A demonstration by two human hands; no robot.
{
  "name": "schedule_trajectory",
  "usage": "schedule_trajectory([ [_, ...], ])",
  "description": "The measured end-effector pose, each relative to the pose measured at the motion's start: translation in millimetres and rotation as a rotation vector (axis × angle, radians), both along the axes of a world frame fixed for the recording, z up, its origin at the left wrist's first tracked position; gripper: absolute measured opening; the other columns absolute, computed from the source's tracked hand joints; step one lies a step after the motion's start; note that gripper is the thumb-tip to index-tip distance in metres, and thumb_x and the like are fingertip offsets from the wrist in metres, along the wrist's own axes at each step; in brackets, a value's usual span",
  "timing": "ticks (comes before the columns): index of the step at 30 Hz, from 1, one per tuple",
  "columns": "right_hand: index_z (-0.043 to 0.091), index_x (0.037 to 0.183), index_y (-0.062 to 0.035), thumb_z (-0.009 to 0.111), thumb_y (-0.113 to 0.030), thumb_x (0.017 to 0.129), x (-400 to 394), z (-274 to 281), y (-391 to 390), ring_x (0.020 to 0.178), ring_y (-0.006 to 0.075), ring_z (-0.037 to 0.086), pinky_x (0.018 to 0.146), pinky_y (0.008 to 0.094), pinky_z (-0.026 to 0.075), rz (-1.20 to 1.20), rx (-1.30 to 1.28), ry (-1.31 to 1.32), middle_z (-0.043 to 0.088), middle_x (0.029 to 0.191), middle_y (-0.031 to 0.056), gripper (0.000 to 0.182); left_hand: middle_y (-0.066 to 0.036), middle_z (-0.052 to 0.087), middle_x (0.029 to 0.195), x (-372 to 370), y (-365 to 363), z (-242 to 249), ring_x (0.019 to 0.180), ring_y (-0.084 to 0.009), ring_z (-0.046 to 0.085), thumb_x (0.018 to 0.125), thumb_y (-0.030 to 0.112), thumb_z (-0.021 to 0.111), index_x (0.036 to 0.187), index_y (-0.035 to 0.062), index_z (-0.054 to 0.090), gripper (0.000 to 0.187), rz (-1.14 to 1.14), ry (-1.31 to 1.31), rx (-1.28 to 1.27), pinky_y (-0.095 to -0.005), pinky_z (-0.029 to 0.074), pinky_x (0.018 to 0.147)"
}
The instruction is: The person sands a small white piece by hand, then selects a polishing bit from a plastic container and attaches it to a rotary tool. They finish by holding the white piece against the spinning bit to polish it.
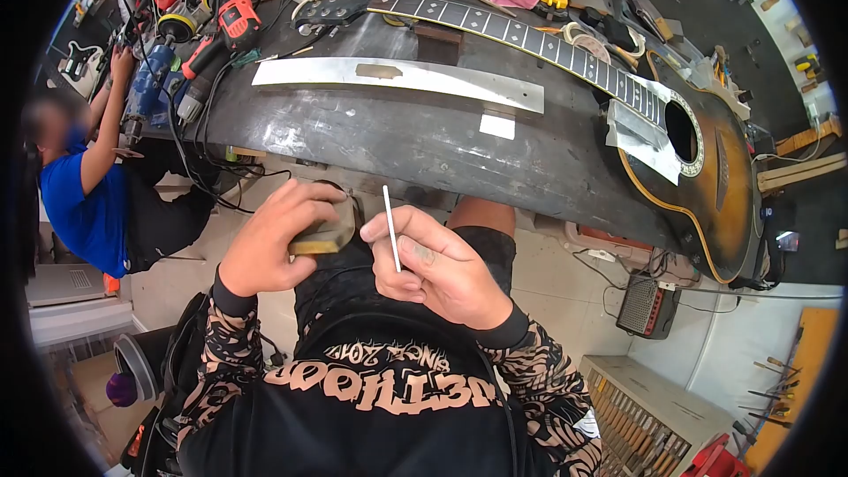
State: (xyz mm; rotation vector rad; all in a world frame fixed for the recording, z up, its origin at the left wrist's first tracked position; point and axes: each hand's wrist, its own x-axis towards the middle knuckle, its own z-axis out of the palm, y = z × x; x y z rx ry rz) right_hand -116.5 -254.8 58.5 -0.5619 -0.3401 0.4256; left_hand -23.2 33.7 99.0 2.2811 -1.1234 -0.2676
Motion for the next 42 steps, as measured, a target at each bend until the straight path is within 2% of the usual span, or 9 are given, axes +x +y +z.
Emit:
schedule_trajectory([
  [6,0.065,0.146,0.0011,0.049,-0.026,0.131,0.0,-0.7,-2.2,0.076,0.009,0.038,0.071,0.0287,0.036,0.027,-0.055,0.034,0.045,0.088,-0.002,0.035,-0.034,0.06,0.166,1.3,1.0,-22.2,0.143,-0.0359,0.067,0.093,0.018,0.084,0.136,0.0107,0.06,0.05,0.072,0.553,-0.788,-0.0513,0.051,0.123],
  [9,0.066,0.144,0.0027,0.051,-0.026,0.129,2.4,-3.2,-5.0,0.078,0.0084,0.037,0.071,0.029,0.035,0.086,-0.153,0.12,0.044,0.088,-0.0031,0.035,-0.03,0.059,0.171,0.7,-15.7,-12.2,0.159,-0.0418,0.059,0.091,0.007,0.075,0.138,0.0086,0.058,0.05,-0.174,0.829,-0.962,-0.0525,0.043,0.13],
  [11,0.067,0.144,0.0029,0.052,-0.026,0.128,3.1,-1.1,-4.3,0.078,0.0083,0.037,0.072,0.0286,0.035,0.108,-0.177,0.15,0.043,0.088,-0.0036,0.035,-0.026,0.062,0.168,-0.6,-17.6,-17.2,0.155,-0.0336,0.062,0.089,0.011,0.079,0.142,0.0048,0.064,0.055,-0.171,0.891,-0.835,-0.048,0.046,0.128],
  [19,0.066,0.131,0.0001,0.063,-0.015,0.124,-0.7,-4.7,18.4,0.08,0.0073,0.046,0.074,0.0279,0.042,-0.146,-0.424,0.251,0.054,0.09,-0.003,0.017,-0.017,0.067,0.157,-3.6,-23.3,-40.4,0.144,-0.0264,0.064,0.09,0.009,0.078,0.141,0.0007,0.069,0.053,0.004,0.727,-0.747,-0.0424,0.047,0.125],
  [21,0.064,0.121,-0.0004,0.069,-0.009,0.121,0.7,-10.1,26.9,0.084,0.0075,0.058,0.074,0.0307,0.049,-0.496,-0.897,0.033,0.067,0.095,0.0019,0.011,-0.016,0.067,0.157,-3.2,-22.9,-48.3,0.145,-0.026,0.064,0.09,0.01,0.078,0.142,0.0006,0.069,0.054,0.053,0.741,-0.761,-0.0418,0.047,0.125],
  [25,0.065,0.114,-0.002,0.081,-0.006,0.109,31.6,-33.5,30.4,0.081,0.0304,0.072,0.075,0.044,0.056,-0.89,-1.381,-0.514,0.077,0.099,0.0114,0.017,-0.013,0.066,0.159,6.3,-21.8,-54.7,0.146,-0.0241,0.063,0.092,0.009,0.08,0.142,0.0016,0.07,0.052,0.235,0.699,-0.781,-0.0404,0.047,0.125],
  [27,0.067,0.111,-0.0046,0.084,-0.006,0.102,53.5,-41.7,29.3,0.086,0.0367,0.07,0.08,0.0486,0.053,-0.952,-1.505,-0.648,0.075,0.098,0.0089,0.02,-0.015,0.067,0.156,20.2,-14.4,-68.4,0.144,-0.0295,0.066,0.092,0.006,0.08,0.14,0.0035,0.072,0.05,0.272,0.527,-0.748,-0.0423,0.05,0.123],
  [29,0.067,0.107,-0.0073,0.085,-0.007,0.098,73.1,-49.2,29.6,0.09,0.032,0.068,0.083,0.0476,0.049,-1.07,-1.719,-0.833,0.07,0.098,0.0064,0.02,-0.019,0.067,0.151,29.8,-6.7,-70.6,0.139,-0.0389,0.067,0.091,0.004,0.079,0.136,0.0051,0.076,0.046,0.472,-0.103,-0.423,-0.0457,0.054,0.119],
  [42,0.073,0.107,-0.0081,0.087,-0.009,0.095,64.8,-64.1,30.5,0.098,0.0321,0.065,0.095,0.0491,0.049,-0.989,-1.76,-0.814,0.066,0.1,0.0079,0.019,-0.006,0.081,0.142,18.8,-49.5,-83.5,0.108,-0.0364,0.07,0.078,0.008,0.08,0.133,0.0073,0.086,0.055,0.217,-0.401,-0.242,-0.0472,0.063,0.095],
])
